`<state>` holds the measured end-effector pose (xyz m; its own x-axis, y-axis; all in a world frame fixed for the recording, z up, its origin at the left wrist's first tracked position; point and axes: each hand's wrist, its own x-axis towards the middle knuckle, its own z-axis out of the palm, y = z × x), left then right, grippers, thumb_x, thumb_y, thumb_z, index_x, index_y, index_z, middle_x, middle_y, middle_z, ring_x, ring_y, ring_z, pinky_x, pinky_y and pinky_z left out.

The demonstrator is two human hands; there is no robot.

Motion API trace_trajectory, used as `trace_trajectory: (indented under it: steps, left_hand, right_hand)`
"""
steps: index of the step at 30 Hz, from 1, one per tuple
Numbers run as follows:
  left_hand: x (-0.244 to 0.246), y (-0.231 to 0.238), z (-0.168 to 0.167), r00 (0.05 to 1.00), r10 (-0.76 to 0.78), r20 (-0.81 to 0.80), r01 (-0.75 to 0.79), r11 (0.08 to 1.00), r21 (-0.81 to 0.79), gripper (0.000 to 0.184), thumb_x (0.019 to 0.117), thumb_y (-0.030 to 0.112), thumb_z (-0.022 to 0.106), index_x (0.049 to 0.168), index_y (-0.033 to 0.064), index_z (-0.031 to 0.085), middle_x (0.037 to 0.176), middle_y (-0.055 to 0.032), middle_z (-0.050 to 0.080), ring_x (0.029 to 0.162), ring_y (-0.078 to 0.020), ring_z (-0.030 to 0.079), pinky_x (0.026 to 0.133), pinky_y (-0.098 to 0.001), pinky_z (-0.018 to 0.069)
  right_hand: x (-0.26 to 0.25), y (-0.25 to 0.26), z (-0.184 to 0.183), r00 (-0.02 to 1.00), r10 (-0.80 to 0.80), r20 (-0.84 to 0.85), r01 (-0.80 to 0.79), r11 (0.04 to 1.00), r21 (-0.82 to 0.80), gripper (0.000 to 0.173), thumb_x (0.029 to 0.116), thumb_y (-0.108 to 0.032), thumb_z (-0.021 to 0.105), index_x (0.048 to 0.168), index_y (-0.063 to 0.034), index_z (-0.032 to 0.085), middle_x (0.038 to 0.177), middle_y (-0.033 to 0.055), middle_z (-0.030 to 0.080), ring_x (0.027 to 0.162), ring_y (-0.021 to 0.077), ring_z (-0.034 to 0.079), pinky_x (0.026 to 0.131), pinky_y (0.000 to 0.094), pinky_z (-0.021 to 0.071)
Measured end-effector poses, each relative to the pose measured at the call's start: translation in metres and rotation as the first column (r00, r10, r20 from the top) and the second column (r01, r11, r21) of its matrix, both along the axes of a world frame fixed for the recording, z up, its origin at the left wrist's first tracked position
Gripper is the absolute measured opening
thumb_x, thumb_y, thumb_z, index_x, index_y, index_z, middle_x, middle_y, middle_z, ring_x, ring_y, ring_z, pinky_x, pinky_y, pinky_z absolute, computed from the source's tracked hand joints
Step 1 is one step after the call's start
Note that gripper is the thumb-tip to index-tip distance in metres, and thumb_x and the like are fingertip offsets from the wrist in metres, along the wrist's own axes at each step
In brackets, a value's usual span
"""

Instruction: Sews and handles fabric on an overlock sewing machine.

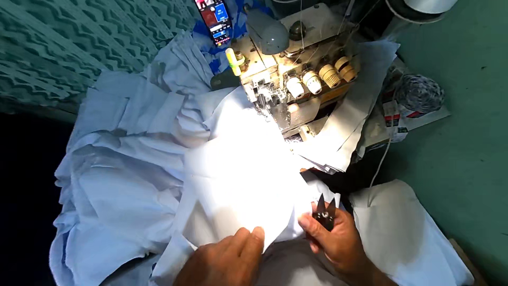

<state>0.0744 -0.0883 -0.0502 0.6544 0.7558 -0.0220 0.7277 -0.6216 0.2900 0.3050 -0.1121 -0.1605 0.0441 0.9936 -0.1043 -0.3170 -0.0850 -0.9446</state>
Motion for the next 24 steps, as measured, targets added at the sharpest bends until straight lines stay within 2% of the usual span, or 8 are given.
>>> trace_trajectory:
  steps: [5, 11, 16, 19, 24]
  left_hand:
    - [0.017, 0.021, 0.002, 0.993, 0.096, -0.065, -0.093, 0.994, 0.054, 0.035, 0.1087, 0.028, 0.047, 0.093, 0.0048, 0.067, 0.068, -0.0075, 0.058, 0.05, -0.0211, 0.056, 0.039, -0.0332, 0.0392]
    - [0.043, 0.046, 0.0, 0.969, 0.167, -0.18, -0.12, 0.962, 0.244, 0.029, 0.1035, 0.022, 0.048, 0.082, 0.0093, 0.063, 0.061, -0.0034, 0.049, 0.043, -0.0197, 0.049, 0.036, -0.032, 0.0331]
    - [0.062, 0.06, -0.01, 0.956, 0.203, -0.212, -0.108, 0.914, 0.391, 0.028, 0.0989, 0.02, 0.049, 0.077, 0.0099, 0.063, 0.055, -0.0009, 0.044, 0.039, -0.0176, 0.044, 0.035, -0.0304, 0.0281]
    - [0.07, 0.068, -0.01, 0.954, 0.211, -0.211, -0.106, 0.901, 0.421, 0.029, 0.0993, 0.02, 0.048, 0.077, 0.0092, 0.064, 0.053, -0.0003, 0.042, 0.039, -0.0176, 0.044, 0.036, -0.0303, 0.0274]
    - [0.079, 0.082, -0.013, 0.957, 0.222, -0.188, -0.116, 0.885, 0.451, 0.031, 0.0993, 0.021, 0.049, 0.074, 0.0102, 0.062, 0.05, 0.0006, 0.039, 0.039, -0.0174, 0.043, 0.037, -0.0307, 0.0265]
  right_hand:
    - [-0.003, 0.027, -0.004, 0.999, -0.003, 0.035, 0.001, 0.999, 0.048, 0.009, 0.094, -0.011, 0.074, 0.095, -0.0048, 0.068, 0.067, -0.0002, 0.064, 0.047, 0.0042, 0.057, 0.042, 0.0196, 0.0502]
    - [-0.01, 0.072, -0.011, 0.998, 0.033, 0.049, -0.033, 0.999, 0.0, 0.011, 0.0975, -0.011, 0.069, 0.091, -0.0023, 0.065, 0.063, 0.0001, 0.061, 0.046, 0.0064, 0.055, 0.042, 0.0215, 0.0496]
    - [-0.016, 0.095, -0.012, 0.997, -0.012, 0.079, 0.013, 1.0, -0.008, 0.011, 0.0983, -0.009, 0.066, 0.089, -0.0019, 0.066, 0.06, -0.0007, 0.06, 0.045, 0.0051, 0.055, 0.042, 0.0197, 0.0481]
    - [-0.018, 0.103, -0.012, 0.993, -0.087, 0.086, 0.083, 0.996, 0.038, 0.01, 0.0978, -0.007, 0.065, 0.092, 0.0005, 0.069, 0.061, -0.0007, 0.062, 0.045, 0.0036, 0.055, 0.041, 0.018, 0.0476]
    - [-0.023, 0.116, -0.013, 0.98, -0.177, 0.092, 0.168, 0.982, 0.089, 0.009, 0.0964, -0.005, 0.066, 0.089, 0.0003, 0.069, 0.058, -0.0016, 0.059, 0.043, 0.0029, 0.053, 0.04, 0.0176, 0.0464]
